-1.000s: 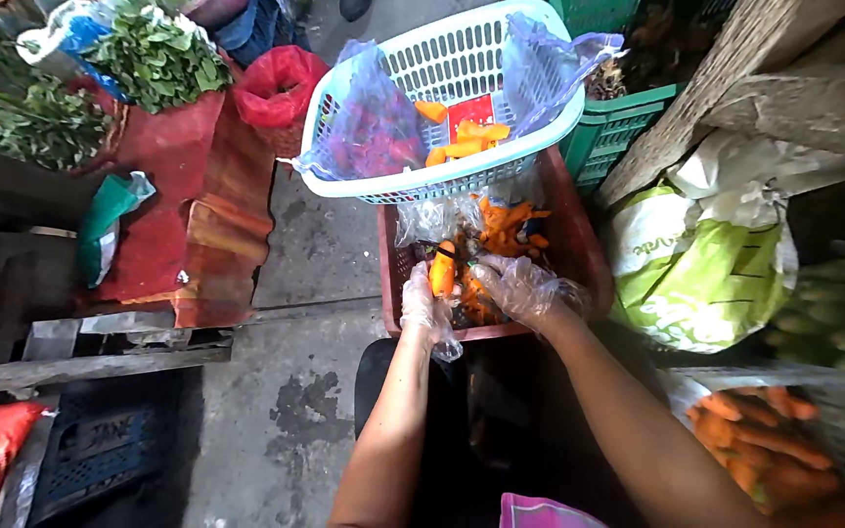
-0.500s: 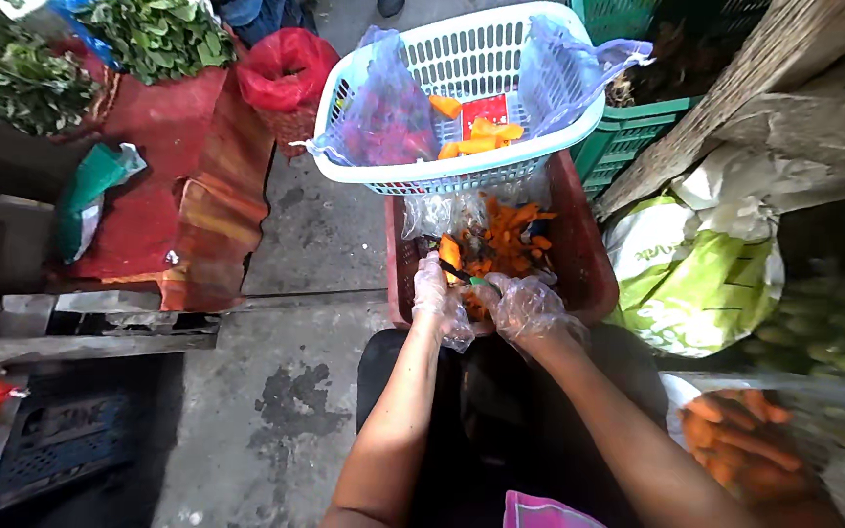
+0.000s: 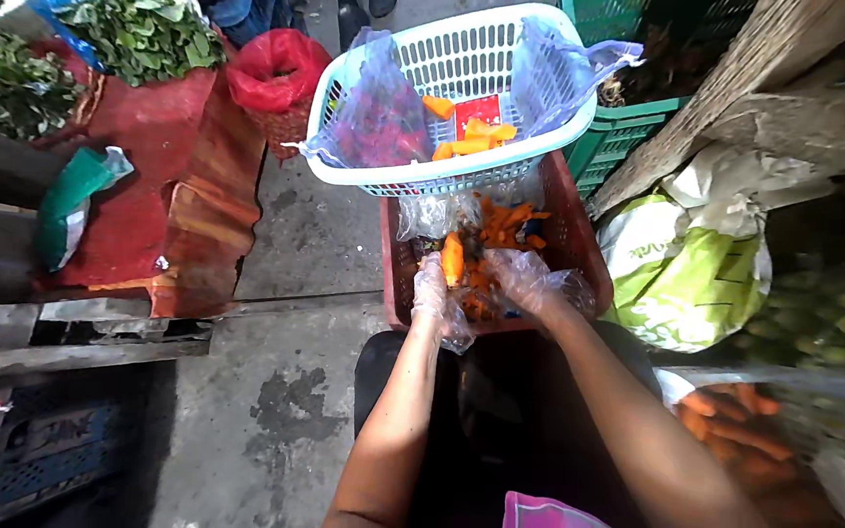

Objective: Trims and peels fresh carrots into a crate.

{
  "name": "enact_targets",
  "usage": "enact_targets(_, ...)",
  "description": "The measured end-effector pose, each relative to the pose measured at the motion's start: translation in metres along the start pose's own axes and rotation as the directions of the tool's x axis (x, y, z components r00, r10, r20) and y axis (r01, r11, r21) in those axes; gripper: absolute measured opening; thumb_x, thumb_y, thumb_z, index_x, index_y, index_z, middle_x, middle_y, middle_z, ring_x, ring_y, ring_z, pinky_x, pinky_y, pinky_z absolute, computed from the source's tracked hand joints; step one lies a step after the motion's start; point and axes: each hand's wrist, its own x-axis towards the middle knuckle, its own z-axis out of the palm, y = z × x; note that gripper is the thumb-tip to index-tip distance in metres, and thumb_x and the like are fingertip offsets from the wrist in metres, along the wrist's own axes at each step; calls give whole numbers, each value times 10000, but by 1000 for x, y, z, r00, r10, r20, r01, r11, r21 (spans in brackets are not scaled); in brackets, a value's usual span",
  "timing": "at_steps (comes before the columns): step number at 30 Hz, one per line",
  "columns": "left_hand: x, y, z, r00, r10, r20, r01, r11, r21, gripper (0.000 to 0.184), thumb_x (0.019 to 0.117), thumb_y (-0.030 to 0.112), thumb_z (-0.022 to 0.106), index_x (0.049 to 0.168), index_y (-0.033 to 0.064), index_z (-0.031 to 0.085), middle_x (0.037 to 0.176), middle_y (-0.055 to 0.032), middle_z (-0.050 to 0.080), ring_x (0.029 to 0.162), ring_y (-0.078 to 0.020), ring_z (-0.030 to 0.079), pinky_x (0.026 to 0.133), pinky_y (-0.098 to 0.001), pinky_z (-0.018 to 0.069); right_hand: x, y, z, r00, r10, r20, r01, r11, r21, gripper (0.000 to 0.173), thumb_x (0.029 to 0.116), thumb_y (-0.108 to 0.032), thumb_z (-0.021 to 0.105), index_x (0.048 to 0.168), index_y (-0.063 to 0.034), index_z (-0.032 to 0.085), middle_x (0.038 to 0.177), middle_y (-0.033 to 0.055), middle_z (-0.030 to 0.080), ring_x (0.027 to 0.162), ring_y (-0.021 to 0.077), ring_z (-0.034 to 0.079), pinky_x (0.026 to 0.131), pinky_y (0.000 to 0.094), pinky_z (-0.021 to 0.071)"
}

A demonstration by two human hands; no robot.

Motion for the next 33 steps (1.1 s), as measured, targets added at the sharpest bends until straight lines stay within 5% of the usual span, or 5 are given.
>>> enact_targets(4, 1, -1, -1, 999, -14, -42, 16, 999, 38, 432, 1125, 399, 304, 1283, 76, 542, 1068, -123, 594, 913, -217, 586, 778, -411, 513, -25, -14, 5, 995, 38, 89, -36, 999, -25, 442, 1093, -442, 461, 1228, -90, 692, 1095, 189, 713, 1066, 355, 681, 948, 599, 506)
enact_targets(18, 4, -3, -3, 998, -67, 10, 67, 993, -99, 396, 1107, 411, 362, 1155, 79, 572, 879, -82, 579, 718, -176, 569, 630, -338, 507, 6, -20, 13, 974, 222, -47, -227, 952, -204, 507, 1071, -542, 435, 1354, -177, 644, 1238, 202, 691, 1179, 409, 650, 956, 644, 504)
enact_targets(26, -3, 0, -1, 973, -19, 229, 63, 981, -186, 470, 1122, 439, 226, 1145, 114, 565, 889, -49, 642, 708, -128, 625, 604, -262, 531, 8, -8, -6, 997, 10, 81, 17, 948, -319, 487, 1045, -115, 566, 1526, -103, 488, 1444, 224, 570, 1351, 429, 532, 1103, 609, 422)
enact_targets(30, -7, -1, -6, 950, -19, 310, 127, 935, -332, 492, 1099, 485, 230, 1131, 131, 570, 897, -51, 653, 677, -125, 622, 579, -252, 530, -10, 5, -8, 999, 33, 8, -33, 998, 59, 394, 1132, -223, 386, 1413, -29, 584, 1382, 240, 610, 1299, 398, 572, 1097, 588, 425)
enact_targets(33, -8, 1, -5, 956, 4, 295, 127, 897, -423, 184, 1055, 249, 409, 1070, 124, 544, 814, -45, 599, 623, -116, 608, 568, -252, 557, -15, 15, -2, 994, 94, -59, -74, 958, 277, 491, 1136, -365, 348, 1278, -13, 658, 1235, 234, 670, 1138, 369, 641, 1000, 572, 481)
